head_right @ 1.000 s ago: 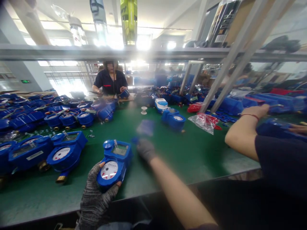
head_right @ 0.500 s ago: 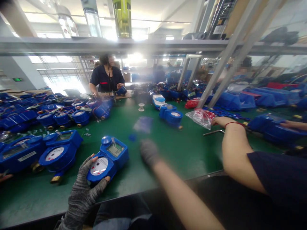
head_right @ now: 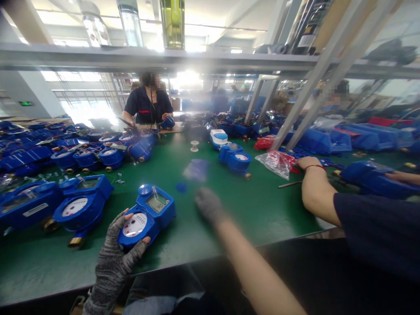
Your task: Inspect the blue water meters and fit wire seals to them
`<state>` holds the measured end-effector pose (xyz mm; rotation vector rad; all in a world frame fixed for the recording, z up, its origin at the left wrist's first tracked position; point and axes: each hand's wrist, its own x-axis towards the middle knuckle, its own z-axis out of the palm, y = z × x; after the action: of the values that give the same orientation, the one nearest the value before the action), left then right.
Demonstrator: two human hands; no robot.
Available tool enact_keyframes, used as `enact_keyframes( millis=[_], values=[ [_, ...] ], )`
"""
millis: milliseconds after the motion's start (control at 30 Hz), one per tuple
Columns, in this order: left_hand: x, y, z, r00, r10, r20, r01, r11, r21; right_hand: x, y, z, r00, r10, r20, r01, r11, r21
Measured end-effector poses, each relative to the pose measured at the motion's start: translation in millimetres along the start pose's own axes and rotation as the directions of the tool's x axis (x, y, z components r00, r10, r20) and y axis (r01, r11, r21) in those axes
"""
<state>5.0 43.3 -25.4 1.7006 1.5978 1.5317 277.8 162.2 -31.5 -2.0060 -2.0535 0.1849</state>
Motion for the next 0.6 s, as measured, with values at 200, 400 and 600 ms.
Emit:
enact_keyframes(
  millis=[200, 400, 600],
  values=[
    [-1, -1, 0.5, 1.0, 0.004, -0.009, -0.004, 1.0, 0.0, 2, -4, -2, 0.998, -0.056, 0.034, 0.056, 0.998, 0.021],
    [-1, -1, 0.3, 1.0, 0.012, -0.012, -0.011, 1.0, 0.012, 0, -11, -7, 0.995, -0.101, 0.002, 0.101, 0.994, 0.047],
    [-1, 2, 0.1, 1.0, 0.003, -0.016, -0.003, 1.0, 0.004, -43, -43, -14, 0.953, -0.223, -0.206, 0.274, 0.923, 0.27]
  ],
)
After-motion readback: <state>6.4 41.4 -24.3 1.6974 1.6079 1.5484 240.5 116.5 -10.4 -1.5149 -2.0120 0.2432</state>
